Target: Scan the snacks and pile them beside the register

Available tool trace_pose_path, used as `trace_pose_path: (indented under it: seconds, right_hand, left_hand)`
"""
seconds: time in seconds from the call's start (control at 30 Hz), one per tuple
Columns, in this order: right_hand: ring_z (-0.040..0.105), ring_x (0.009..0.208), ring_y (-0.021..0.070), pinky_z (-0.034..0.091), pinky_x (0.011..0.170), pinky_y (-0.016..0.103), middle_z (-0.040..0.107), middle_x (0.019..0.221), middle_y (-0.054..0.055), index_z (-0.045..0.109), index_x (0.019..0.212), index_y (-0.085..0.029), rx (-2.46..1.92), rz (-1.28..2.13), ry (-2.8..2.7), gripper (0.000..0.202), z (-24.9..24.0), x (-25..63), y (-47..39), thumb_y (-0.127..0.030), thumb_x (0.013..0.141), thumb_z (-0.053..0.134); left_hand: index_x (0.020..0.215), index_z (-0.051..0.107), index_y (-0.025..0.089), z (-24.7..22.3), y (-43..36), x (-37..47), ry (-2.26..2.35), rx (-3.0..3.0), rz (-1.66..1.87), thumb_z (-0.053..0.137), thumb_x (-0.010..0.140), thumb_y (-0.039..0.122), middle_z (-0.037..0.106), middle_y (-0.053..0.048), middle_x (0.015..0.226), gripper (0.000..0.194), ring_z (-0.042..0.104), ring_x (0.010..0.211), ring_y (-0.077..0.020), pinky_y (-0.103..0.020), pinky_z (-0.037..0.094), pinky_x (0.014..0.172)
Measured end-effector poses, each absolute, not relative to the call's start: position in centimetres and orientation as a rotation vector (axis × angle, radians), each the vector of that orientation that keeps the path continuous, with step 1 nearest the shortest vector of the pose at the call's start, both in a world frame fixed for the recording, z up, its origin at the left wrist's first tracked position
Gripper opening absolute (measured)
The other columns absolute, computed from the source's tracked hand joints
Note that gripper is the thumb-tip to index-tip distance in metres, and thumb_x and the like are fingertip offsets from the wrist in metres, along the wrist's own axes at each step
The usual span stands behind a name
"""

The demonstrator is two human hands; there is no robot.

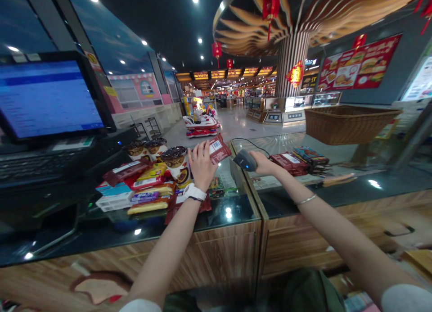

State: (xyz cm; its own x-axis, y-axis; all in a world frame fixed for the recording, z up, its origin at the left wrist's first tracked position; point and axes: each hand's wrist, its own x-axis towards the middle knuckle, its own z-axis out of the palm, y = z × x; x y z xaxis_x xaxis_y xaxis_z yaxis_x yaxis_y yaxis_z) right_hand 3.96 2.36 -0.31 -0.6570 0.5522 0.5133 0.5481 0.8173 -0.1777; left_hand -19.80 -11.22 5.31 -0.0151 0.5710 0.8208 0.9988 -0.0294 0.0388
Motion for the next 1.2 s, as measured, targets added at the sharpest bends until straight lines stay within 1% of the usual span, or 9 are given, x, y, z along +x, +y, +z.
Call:
trace_pose_path:
  seconds: [0.13,0.27,0.37,0.47,0.67,0.9,1.03,1.13,1.2]
  right_hand:
    - [0.059,0.103,0.0316,0.043,0.094,0.048,0.062,0.114,0.016,0.052,0.124,-0.013,-0.902,-0.047,-2.522,0.054,-1.1,3.9,2.9,-0.014,0.07,0.06]
    - [0.056,0.114,0.0299,0.031,0.106,0.057,0.06,0.119,0.014,0.053,0.126,-0.017,-0.916,-0.02,-2.563,0.055,-1.7,4.3,3.5,-0.006,0.072,0.053]
    - [0.055,0.119,0.0294,0.028,0.108,0.059,0.061,0.121,0.014,0.054,0.127,-0.018,-0.904,0.027,-2.598,0.055,-1.8,4.7,3.8,-0.003,0.075,0.05]
    - [0.056,0.12,0.0297,0.028,0.109,0.058,0.062,0.125,0.016,0.055,0.129,-0.017,-0.892,0.068,-2.608,0.055,-1.6,4.9,3.8,-0.002,0.076,0.05]
    - [0.061,0.114,0.028,0.041,0.102,0.047,0.066,0.122,0.015,0.061,0.119,-0.015,-0.813,0.166,-2.594,0.048,-1.4,4.9,3.9,-0.001,0.075,0.053]
    - [0.057,0.124,0.0247,0.043,0.107,0.045,0.063,0.132,0.014,0.058,0.131,-0.016,-0.79,0.25,-2.416,0.071,-0.6,5.9,3.9,0.005,0.065,0.044]
    - [0.046,0.137,0.0241,0.033,0.117,0.049,0.053,0.145,0.013,0.053,0.136,-0.017,-0.699,0.075,-2.142,0.068,1.2,5.7,2.3,-0.001,0.071,0.042]
    - [0.039,0.142,0.0254,0.031,0.118,0.05,0.044,0.152,0.013,0.045,0.144,-0.02,-0.586,-0.009,-2.143,0.06,2.4,4.8,0.0,-0.018,0.084,0.052]
    - [0.032,0.146,0.0276,0.028,0.119,0.053,0.037,0.157,0.013,0.036,0.149,-0.022,-0.559,-0.05,-2.185,0.068,2.8,3.9,-1.4,-0.03,0.086,0.058]
  left_hand:
    - [0.143,0.044,0.016,5.4,-11.3,-19.6,-1.634,-1.696,-0.919,0.071,0.072,0.022,0.052,-0.014,0.143,0.076,0.044,0.132,-0.0344,-0.056,0.019,0.122]
    - [0.144,0.043,0.017,5.2,-11.0,-19.6,-1.603,-1.731,-0.945,0.071,0.073,0.023,0.053,-0.014,0.143,0.077,0.044,0.133,-0.0343,-0.057,0.018,0.122]
    - [0.144,0.043,0.016,4.9,-10.8,-19.6,-1.569,-1.764,-0.938,0.071,0.074,0.025,0.053,-0.014,0.143,0.077,0.045,0.132,-0.0337,-0.055,0.019,0.122]
    - [0.144,0.044,0.015,4.8,-10.7,-19.5,-1.525,-1.819,-0.912,0.071,0.074,0.026,0.053,-0.013,0.143,0.076,0.045,0.133,-0.0327,-0.053,0.021,0.122]
    - [0.145,0.044,0.017,4.7,-10.6,-19.3,-1.448,-1.933,-0.873,0.071,0.075,0.028,0.054,-0.012,0.143,0.075,0.046,0.134,-0.0309,-0.052,0.02,0.123]
    - [0.146,0.042,0.019,4.4,-10.4,-19.5,-1.43,-1.967,-0.878,0.073,0.073,0.027,0.052,-0.011,0.144,0.079,0.044,0.136,-0.0306,-0.052,0.02,0.123]
    - [0.146,0.042,0.019,4.6,-10.5,-19.4,-1.448,-1.972,-0.884,0.072,0.074,0.028,0.052,-0.011,0.144,0.078,0.044,0.136,-0.0306,-0.052,0.02,0.123]
    - [0.146,0.042,0.018,4.8,-10.5,-19.3,-1.455,-1.982,-0.871,0.071,0.074,0.028,0.052,-0.012,0.144,0.078,0.044,0.136,-0.0312,-0.053,0.02,0.123]
    - [0.146,0.042,0.019,4.8,-10.5,-19.3,-1.458,-1.991,-0.86,0.071,0.074,0.028,0.052,-0.012,0.144,0.078,0.044,0.136,-0.0317,-0.054,0.02,0.123]
